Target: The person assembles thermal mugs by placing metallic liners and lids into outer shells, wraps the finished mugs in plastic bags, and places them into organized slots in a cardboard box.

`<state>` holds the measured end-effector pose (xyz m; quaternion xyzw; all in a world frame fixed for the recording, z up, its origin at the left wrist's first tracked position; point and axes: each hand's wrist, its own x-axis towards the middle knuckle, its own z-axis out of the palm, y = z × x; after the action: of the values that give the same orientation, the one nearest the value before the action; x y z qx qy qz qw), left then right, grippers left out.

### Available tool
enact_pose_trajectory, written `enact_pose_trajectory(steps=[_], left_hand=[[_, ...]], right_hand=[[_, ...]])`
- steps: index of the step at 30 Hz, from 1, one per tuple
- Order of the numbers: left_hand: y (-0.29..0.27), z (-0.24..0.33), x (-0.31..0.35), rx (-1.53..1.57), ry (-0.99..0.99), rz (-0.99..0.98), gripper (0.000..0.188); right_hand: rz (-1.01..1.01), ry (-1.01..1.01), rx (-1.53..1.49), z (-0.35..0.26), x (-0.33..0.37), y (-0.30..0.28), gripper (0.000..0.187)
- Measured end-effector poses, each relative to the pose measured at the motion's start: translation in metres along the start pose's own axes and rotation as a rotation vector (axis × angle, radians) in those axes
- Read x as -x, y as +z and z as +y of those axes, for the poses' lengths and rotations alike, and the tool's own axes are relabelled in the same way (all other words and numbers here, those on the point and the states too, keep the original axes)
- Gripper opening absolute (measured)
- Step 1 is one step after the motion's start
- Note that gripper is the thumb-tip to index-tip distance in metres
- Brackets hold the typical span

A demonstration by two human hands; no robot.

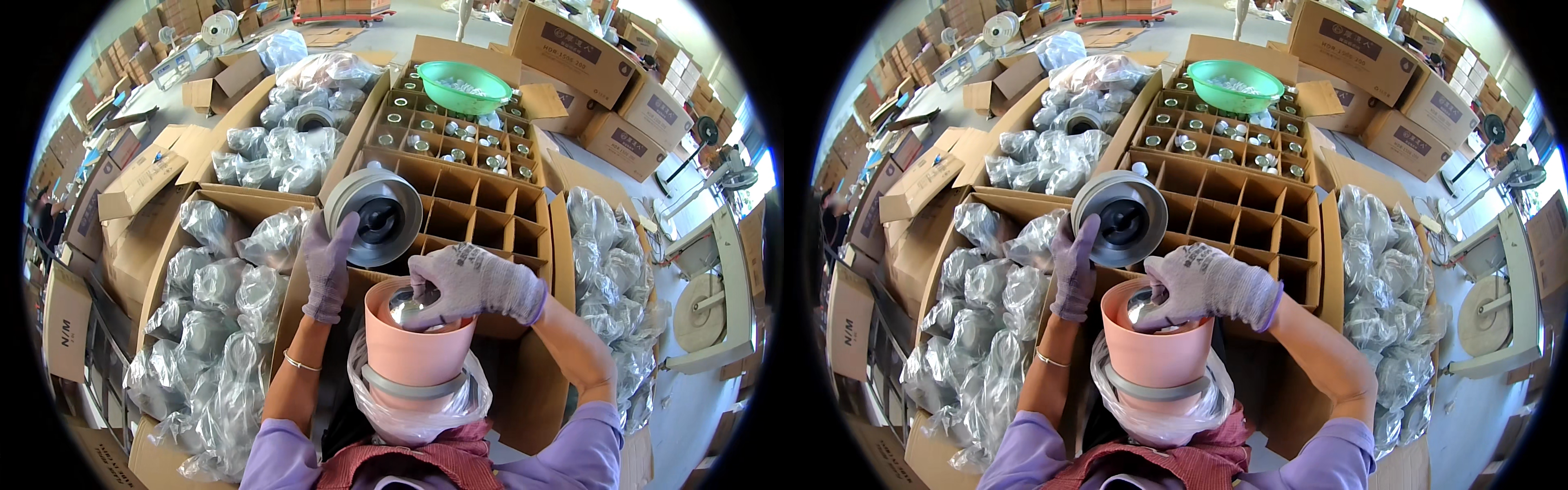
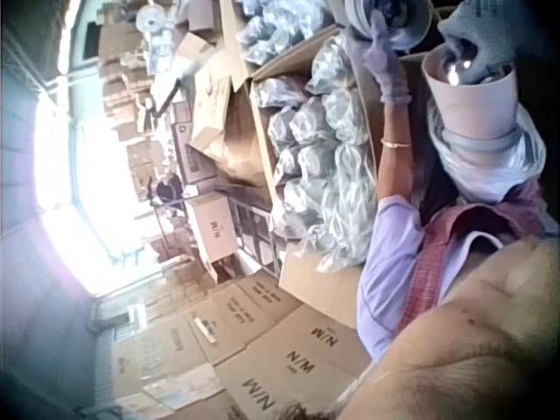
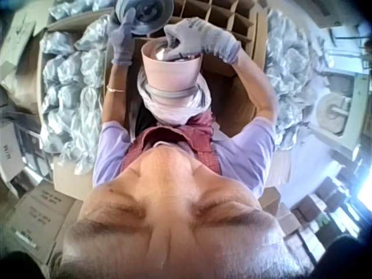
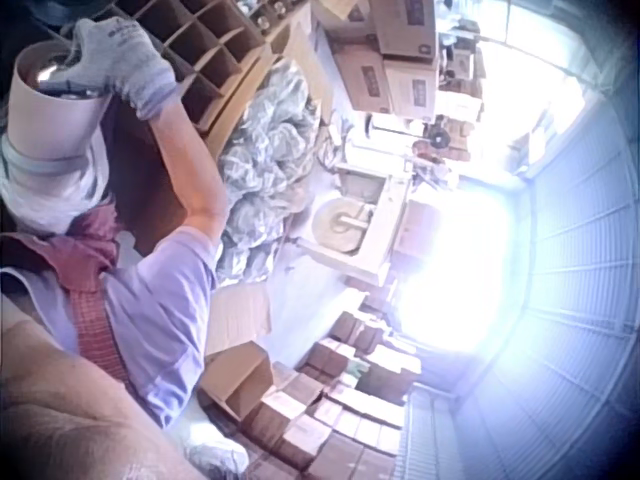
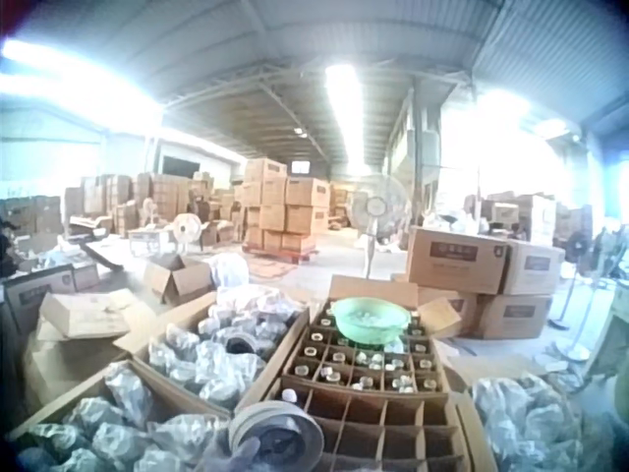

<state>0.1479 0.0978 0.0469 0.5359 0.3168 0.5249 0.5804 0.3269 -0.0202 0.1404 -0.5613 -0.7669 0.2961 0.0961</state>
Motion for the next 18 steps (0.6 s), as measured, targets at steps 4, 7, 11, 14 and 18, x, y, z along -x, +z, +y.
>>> enact_pose_trajectory(steps=[4,7,11,14,18], left_hand=[[0.014,0.005,-0.002,-0.103,0.107,0.0,0.043],[0.023,0.013,0.005,-0.104,0.128,-0.016,0.048],[0.029,0.011,-0.005,-0.166,0.144,-0.079,0.05],[0.033,0.026,-0.018,-0.023,0.215,-0.056,0.048],[0.039,0.079,-0.028,-0.287,0.079,-0.28,0.043]], right_hand=[[0.053,0.184,0.233,-0.01,0.001,0.011,0.073],[0.056,0.219,0.287,-0.007,-0.009,0.021,0.077],[0.059,0.173,0.3,0.007,-0.02,0.01,0.074],[0.56,0.014,0.556,0.022,-0.006,0.003,0.057],[0.744,-0.54,0.975,0.044,-0.018,-0.022,0.05]])
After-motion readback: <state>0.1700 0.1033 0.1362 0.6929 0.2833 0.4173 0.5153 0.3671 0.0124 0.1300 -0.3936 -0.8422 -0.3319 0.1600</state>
